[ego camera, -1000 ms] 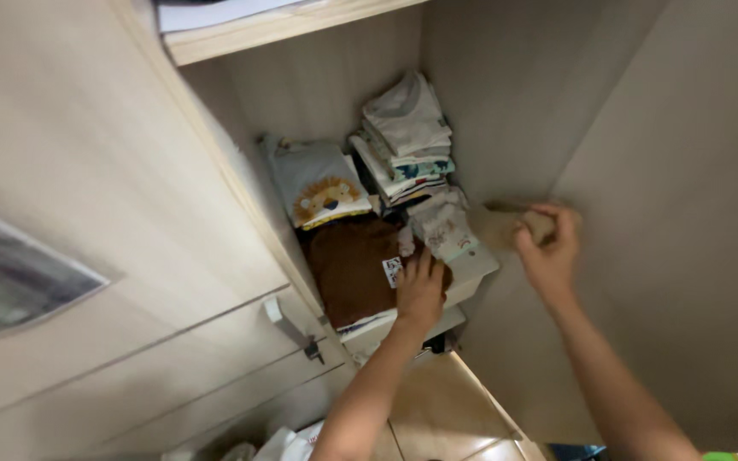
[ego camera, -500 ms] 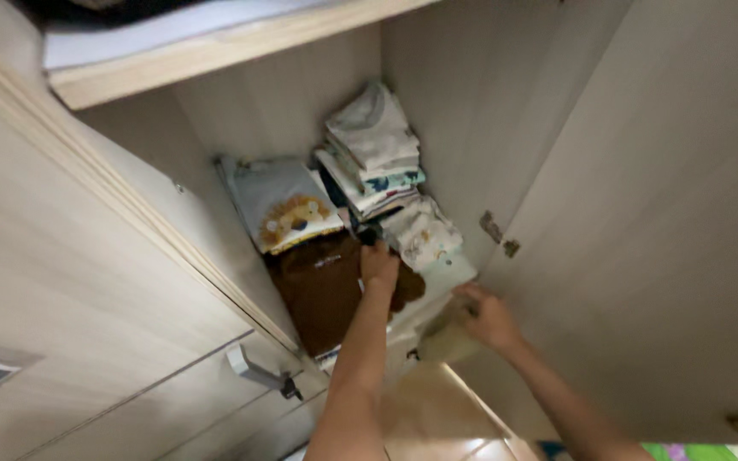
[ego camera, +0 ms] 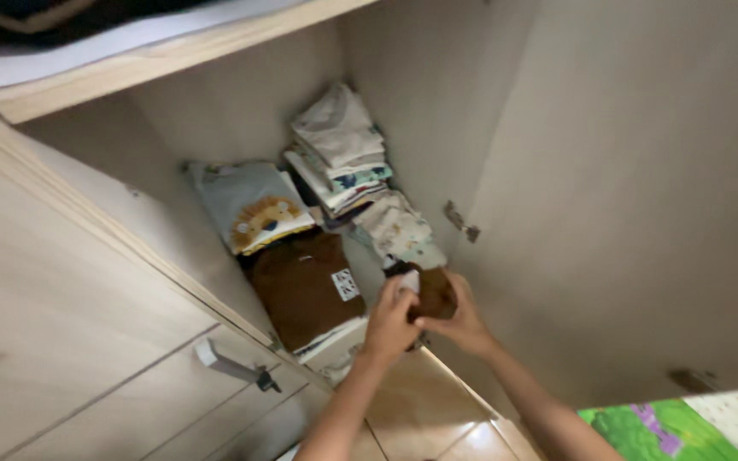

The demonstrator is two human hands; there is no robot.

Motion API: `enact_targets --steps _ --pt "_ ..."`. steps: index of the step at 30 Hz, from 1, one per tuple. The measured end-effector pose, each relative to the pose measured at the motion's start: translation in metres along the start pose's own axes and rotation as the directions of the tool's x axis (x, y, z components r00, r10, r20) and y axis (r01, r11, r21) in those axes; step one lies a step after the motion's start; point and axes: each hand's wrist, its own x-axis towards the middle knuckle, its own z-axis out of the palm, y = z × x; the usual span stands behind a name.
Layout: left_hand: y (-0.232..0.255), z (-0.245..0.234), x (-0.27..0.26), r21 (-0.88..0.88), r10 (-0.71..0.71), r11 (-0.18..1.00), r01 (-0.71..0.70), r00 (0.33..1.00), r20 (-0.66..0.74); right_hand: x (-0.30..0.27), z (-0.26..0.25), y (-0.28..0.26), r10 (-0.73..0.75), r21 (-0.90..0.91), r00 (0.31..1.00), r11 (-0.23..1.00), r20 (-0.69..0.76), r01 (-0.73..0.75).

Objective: The person removes folded baby clothes from a wardrobe shelf and places them onto a nearby bed. The person repeatedly reaches into the wardrobe, takes stacks of clothing, and drops them onto the bed.

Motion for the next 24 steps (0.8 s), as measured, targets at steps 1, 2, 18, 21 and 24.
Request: enact_targets --steps 1,2,18,21,24 --pt "0.021 0.006 -0.009 -0.046 0.027 0.999 -0.026 0.999 0.018 -0.011 -0.014 -0.010 0.101 0.102 0.995 0.990 0.005 -0.101" --pt "0.044 0.014 -0.016 -0.095 0.057 0.994 -0.054 0.998 0.035 -0.022 -0.029 -0.020 0.198 0.202 0.980 0.959 0.015 -0.197" --pt "0.317 0.290 -0.107 -0.593 0.131 0.774 0.220 0.862 0.490 -0.334 -0.374 -0.039 0.767 0.103 0.589 0.627 -0.255 -0.772" --pt "0.351 0.372 -0.102 -0.553 0.063 0.766 0.328 0.818 0.572 -0.377 -0.428 -0.007 0.696 0.083 0.556 0.655 -0.454 -0.751" --pt "0.378 0.453 -0.089 -0.575 0.097 0.783 0.237 0.866 0.490 -0.408 -0.483 0.027 0.745 0.202 0.406 0.575 -0.529 -0.793"
